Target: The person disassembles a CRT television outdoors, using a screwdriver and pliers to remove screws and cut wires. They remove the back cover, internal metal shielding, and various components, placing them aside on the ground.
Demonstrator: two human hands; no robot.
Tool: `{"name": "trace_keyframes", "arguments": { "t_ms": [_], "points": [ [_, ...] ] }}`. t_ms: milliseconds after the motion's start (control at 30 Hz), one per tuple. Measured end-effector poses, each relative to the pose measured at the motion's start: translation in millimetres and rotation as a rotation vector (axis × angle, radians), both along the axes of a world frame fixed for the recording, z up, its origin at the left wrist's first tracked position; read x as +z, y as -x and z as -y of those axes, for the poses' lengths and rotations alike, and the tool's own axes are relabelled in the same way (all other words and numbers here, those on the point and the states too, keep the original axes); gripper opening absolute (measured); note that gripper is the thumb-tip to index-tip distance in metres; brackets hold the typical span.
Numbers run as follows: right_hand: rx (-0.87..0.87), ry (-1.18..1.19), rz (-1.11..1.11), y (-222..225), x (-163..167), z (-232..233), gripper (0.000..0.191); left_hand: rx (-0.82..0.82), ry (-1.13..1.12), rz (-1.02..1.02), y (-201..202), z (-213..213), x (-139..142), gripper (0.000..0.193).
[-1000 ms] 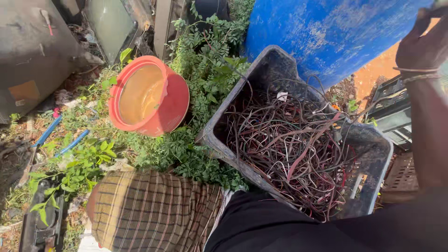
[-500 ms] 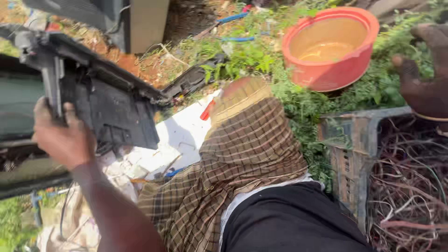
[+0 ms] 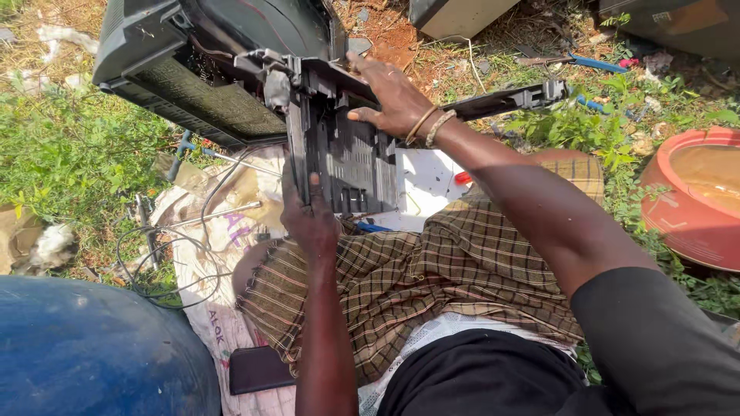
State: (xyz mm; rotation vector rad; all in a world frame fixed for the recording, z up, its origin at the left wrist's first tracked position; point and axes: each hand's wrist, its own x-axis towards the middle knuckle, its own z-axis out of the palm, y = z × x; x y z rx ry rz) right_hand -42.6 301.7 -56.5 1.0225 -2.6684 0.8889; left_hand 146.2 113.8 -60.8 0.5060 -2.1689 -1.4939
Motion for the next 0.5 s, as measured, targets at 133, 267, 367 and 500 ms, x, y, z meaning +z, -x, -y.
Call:
{"name": "trace_keyframes", "arguments": {
  "t_ms": [133,267,367,500],
  "points": [
    [0.079,-0.196,0.19,-14,-4,34,0.03,0.136,-0.067,-0.152,-44,-27,-48,0.062],
    [0.451,0.053,-0.363,-32,-15,36,0.044,0.206,-0.072,-0.175,-93,-63,-70,0.068],
    [0.508,-0.101,-0.693,-40,6,13,0.028,0.287,0.232,0.177,-114,-68,-91,0.07],
    [0.53,-0.259,-0.952,-65,131,-97,0.014,-0.226,0.196,-0.038,-94,-66,-130,0.062]
  ]
}}
